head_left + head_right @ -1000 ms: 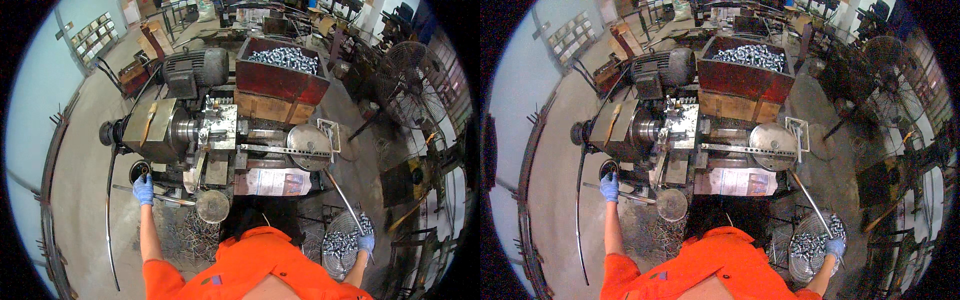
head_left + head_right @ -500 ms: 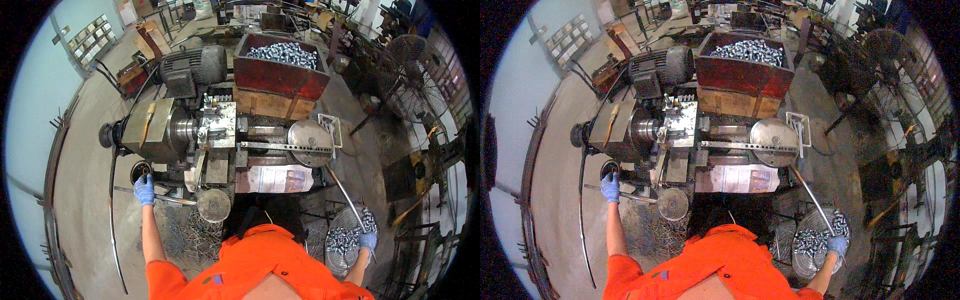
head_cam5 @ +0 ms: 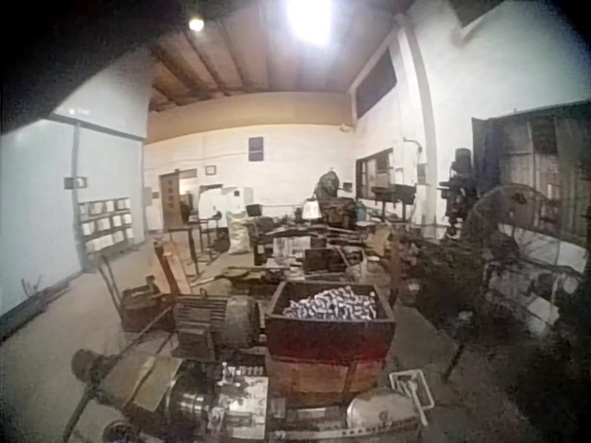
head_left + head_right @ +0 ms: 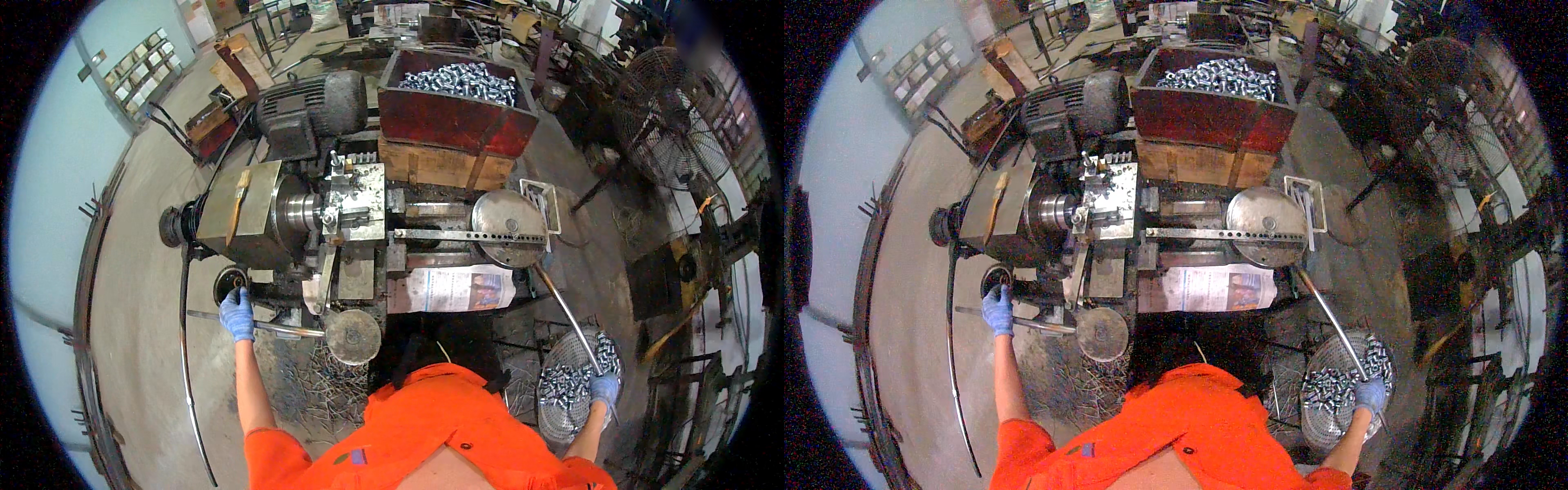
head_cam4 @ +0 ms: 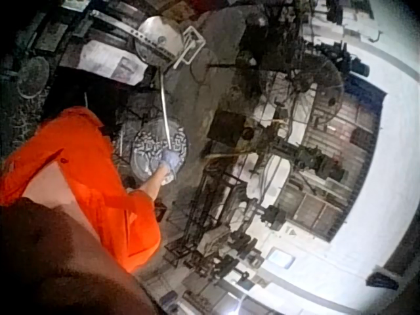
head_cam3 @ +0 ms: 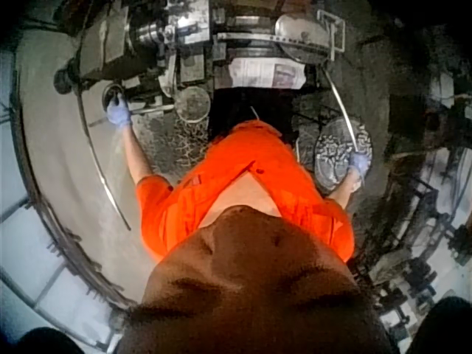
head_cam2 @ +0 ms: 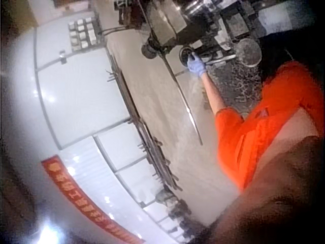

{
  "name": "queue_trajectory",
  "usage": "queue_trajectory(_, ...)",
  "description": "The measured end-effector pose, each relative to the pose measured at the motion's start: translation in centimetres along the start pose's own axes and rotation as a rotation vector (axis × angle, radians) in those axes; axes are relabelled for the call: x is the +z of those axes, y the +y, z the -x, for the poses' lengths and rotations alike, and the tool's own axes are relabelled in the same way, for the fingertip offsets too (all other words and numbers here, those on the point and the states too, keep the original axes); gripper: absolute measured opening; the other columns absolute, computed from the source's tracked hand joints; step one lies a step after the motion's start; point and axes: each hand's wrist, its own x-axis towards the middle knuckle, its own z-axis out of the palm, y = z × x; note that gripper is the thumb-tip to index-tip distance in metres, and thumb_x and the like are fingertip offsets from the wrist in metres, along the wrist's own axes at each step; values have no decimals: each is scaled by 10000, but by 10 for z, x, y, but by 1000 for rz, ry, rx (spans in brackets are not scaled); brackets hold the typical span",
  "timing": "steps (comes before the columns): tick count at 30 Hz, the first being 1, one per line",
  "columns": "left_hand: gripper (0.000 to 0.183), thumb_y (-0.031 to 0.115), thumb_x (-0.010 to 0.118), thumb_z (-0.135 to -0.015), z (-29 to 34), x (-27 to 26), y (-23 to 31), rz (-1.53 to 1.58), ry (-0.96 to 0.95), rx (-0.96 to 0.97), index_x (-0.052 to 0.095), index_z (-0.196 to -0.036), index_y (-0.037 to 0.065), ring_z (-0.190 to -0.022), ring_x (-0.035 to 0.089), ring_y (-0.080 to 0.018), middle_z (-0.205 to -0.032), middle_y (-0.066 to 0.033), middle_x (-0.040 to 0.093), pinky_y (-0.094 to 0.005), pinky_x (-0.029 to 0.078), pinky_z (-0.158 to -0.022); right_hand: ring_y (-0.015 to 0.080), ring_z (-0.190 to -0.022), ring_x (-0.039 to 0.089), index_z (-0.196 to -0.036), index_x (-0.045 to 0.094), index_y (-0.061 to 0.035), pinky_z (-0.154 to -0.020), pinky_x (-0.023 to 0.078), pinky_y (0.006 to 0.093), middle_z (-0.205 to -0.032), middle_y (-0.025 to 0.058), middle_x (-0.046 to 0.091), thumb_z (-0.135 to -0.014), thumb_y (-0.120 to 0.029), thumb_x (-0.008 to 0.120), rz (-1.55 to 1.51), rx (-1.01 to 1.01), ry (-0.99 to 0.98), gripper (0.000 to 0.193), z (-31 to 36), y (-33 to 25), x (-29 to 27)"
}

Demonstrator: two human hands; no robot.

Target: The person uses a lathe to shape small metal components, pulling a lever to secure them, applying a fluid with a brush, and then placing the finished pieces into a wire basket.

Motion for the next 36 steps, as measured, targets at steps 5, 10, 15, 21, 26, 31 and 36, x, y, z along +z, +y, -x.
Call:
queue_trajectory(5,275,286,619,-829,-1,2,-7,71,-33,-75,681,-942,43,-774,662,-234,-875,-138,678,-322,488,-714,384,-887,609,-873,666,-12,-785,486,425,-921,243,626,-670,-285,673,17,-20,-45,340,-2,-5,-7)
queue_trajectory(10,281,293,612,-831,-3,6,-7,94,-2,0,681,-936,42,-781,661,-247,-879,-145,674,-332,488,-721,364,-875,612,-886,660,-44,-796,485,408,-916,196,644,-607,-307,721,-41,27,-10,388,-4,-8,0)
queue_trajectory(15,291,312,600,-826,3,1,-2,-70,-23,-44,681,-944,58,-787,651,-285,-871,-158,665,-355,487,-721,304,-979,579,-996,660,-155,-875,428,397,-1033,145,621,-650,-423,701,-20,-200,132,439,24,-107,-27)
queue_trajectory(21,301,348,584,-828,1,-1,-12,-90,-72,-58,685,-926,81,-769,642,-302,-848,-150,663,-385,485,-681,348,-1053,531,-943,680,-137,-979,314,484,-1021,134,636,-738,-477,591,126,-472,159,408,-29,-152,-36)
queue_trajectory(26,306,356,588,-826,-1,11,-17,-107,-84,-121,686,-905,77,-747,638,-308,-813,-150,660,-387,480,-659,357,-1165,459,-981,670,-101,-1004,274,513,-1115,169,594,-856,-459,467,174,-405,296,430,-123,-197,-51)
queue_trajectory(31,287,295,605,-851,1,12,-4,185,-111,-119,666,-900,19,-606,605,-196,-700,-107,651,-324,469,-572,316,-1306,302,-1279,467,-73,-1060,218,480,-1377,146,391,-826,-476,503,253,-335,251,607,-178,-293,-67)
queue_trajectory(36,277,239,580,-886,13,-12,-53,566,340,-83,636,-943,-25,-522,526,-110,-697,-41,611,-279,455,-496,311,-1314,288,-1337,392,-71,-1070,216,460,-1412,141,342,-773,-470,584,63,-653,428,718,-127,-322,-48)
